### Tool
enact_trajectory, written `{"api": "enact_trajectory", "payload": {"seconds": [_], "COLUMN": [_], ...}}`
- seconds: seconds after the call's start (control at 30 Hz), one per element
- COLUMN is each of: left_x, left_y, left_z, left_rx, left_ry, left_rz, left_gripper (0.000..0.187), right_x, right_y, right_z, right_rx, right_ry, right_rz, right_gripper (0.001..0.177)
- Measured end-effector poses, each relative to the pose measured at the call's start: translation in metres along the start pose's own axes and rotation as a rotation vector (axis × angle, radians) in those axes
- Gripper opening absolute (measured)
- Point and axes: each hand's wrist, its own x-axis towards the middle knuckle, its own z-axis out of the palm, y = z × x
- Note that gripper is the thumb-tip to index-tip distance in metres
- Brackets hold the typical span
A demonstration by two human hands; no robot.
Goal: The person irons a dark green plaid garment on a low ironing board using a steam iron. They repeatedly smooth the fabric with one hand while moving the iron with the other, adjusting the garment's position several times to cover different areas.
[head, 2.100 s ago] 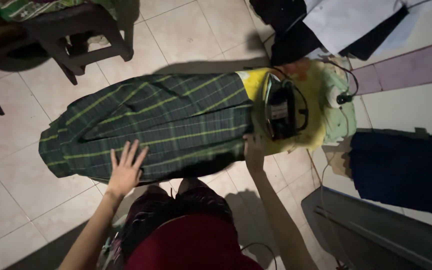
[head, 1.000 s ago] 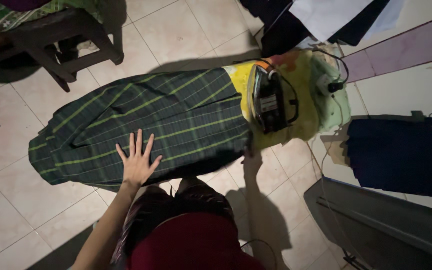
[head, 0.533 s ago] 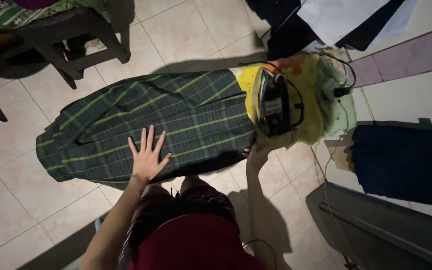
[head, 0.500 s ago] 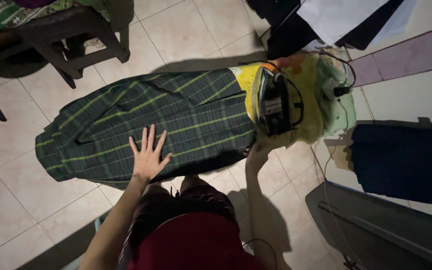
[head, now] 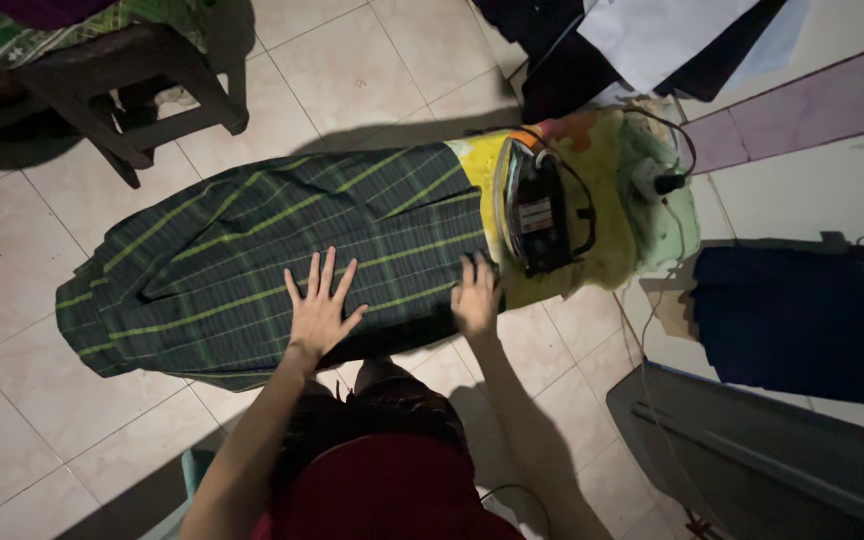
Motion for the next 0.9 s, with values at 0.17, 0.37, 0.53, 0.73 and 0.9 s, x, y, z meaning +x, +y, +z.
{"api": "enact_trajectory", "payload": {"seconds": [0.17,0.37,0.53,0.73,0.9], "left_x": [0.001,0.008,0.013,0.013,0.013], "left_y": [0.000,-0.006,-0.004,0.000,0.003], "left_z": [0.001,-0.003,-0.011,-0.020,-0.013], "left_rx": [0.028,-0.059,-0.083,-0.005,-0.051], "left_ry": [0.007,0.004,-0.036,-0.155,-0.018], "left_rz": [-0.004,-0.055,-0.053,-0.100,-0.058], "left_gripper": [0.094,0.108,0.110,0.111,0.104], "right_x": [0.065,0.169,0.208,0.197,0.179], "right_y": [0.001,0.017,0.033,0.019,0.023], "right_z": [-0.016,-0.005,0.020,0.000,-0.053], "right_rx": [0.114,-0.196,-0.345,-0.351,-0.199], "right_ry": [0.052,-0.451,-0.617,-0.172,0.096], "right_rz": [-0.207,-0.319,-0.200,-0.297,-0.288], "right_gripper": [0.055,0.034,0.026,0.043,0.035]}}
